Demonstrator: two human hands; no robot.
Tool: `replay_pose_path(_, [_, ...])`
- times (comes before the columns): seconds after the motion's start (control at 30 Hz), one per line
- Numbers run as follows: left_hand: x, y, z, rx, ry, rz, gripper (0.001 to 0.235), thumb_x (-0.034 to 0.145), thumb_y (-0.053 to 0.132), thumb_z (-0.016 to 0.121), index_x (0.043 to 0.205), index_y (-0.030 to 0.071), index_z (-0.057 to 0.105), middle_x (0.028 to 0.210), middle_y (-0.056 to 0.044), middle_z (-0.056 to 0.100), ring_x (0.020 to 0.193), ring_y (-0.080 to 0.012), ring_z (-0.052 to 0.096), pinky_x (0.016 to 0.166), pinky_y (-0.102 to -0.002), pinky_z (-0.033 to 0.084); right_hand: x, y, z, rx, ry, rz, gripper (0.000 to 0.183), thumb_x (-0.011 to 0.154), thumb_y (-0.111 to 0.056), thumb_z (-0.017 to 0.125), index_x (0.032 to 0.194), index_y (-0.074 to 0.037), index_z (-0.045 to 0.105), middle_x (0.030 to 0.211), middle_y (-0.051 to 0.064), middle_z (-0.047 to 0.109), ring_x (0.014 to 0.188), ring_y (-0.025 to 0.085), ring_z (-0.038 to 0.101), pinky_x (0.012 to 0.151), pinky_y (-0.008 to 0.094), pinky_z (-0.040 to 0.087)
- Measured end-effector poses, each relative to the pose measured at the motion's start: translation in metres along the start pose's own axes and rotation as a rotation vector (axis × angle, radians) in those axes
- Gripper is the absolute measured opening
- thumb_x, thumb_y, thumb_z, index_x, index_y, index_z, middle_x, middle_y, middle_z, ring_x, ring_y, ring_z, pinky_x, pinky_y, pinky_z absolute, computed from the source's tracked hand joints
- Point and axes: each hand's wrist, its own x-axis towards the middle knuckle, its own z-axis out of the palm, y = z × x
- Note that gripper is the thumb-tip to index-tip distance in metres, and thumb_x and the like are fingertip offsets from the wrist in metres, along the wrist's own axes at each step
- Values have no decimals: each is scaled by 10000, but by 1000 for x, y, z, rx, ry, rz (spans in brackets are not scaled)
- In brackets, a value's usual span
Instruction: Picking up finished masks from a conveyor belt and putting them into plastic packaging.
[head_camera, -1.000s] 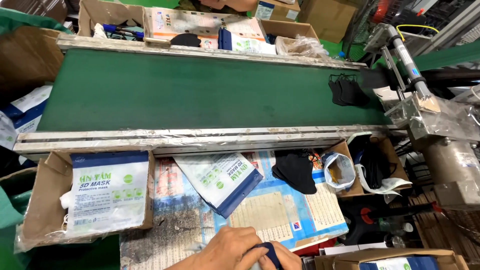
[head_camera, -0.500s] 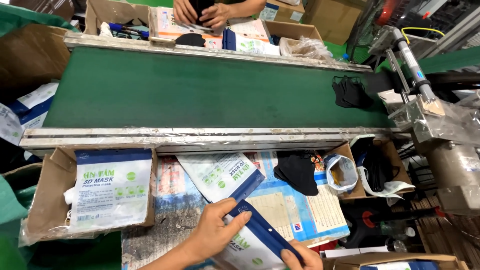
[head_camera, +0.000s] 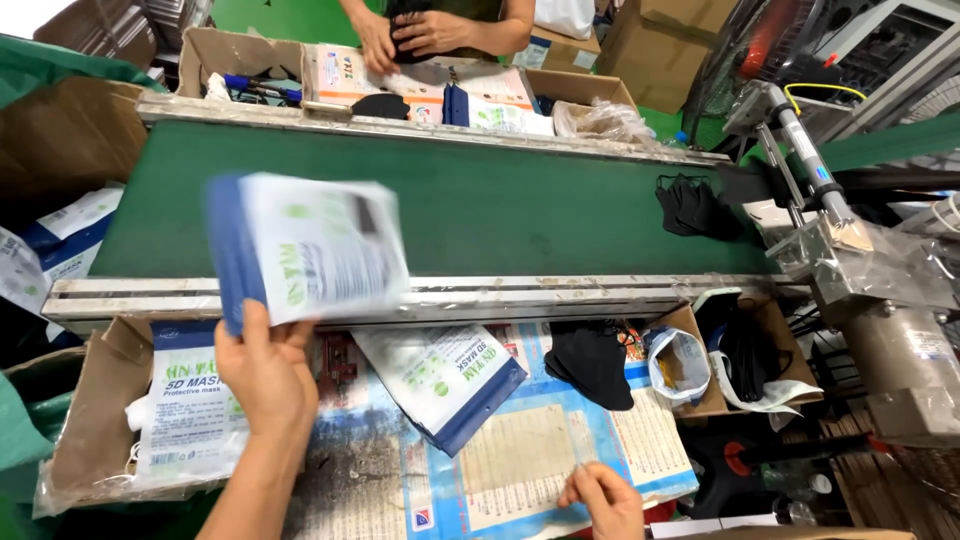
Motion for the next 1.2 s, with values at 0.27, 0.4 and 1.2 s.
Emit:
replay_pose_path(0.27, [-96, -114, -30, 667, -784, -250, 91, 910, 154, 683, 959, 85, 718, 778, -34, 718, 700, -131, 657, 632, -277, 554, 67, -116, 97, -383, -229, -358, 186, 934, -139, 704, 1059, -2, 687, 913, 40, 668, 849, 109, 650, 777, 266, 532])
replay_pose_path(0.4, [-130, -154, -29, 641, -883, -128, 88, 877, 112, 705, 926, 41, 722, 747, -54, 723, 679, -118, 637, 629, -277, 545, 137, -165, 148, -612, -228, -512, 287, 855, -193, 756, 1081, -29, 691, 1056, 49, 678, 891, 156, 686, 690, 293, 492])
replay_pose_path(1.2, [-140, -205, -14, 767, -1279, -94, 100, 865, 115, 740, 845, 26, 700, 778, -109, 714, 674, -244, 757, 596, -345, 588, 274, -139, 186, -1040, 108, -559, 618, 923, -382, 671, 1413, -27, 547, 1538, 207, 462, 1470, 394, 368, 1224, 489, 264])
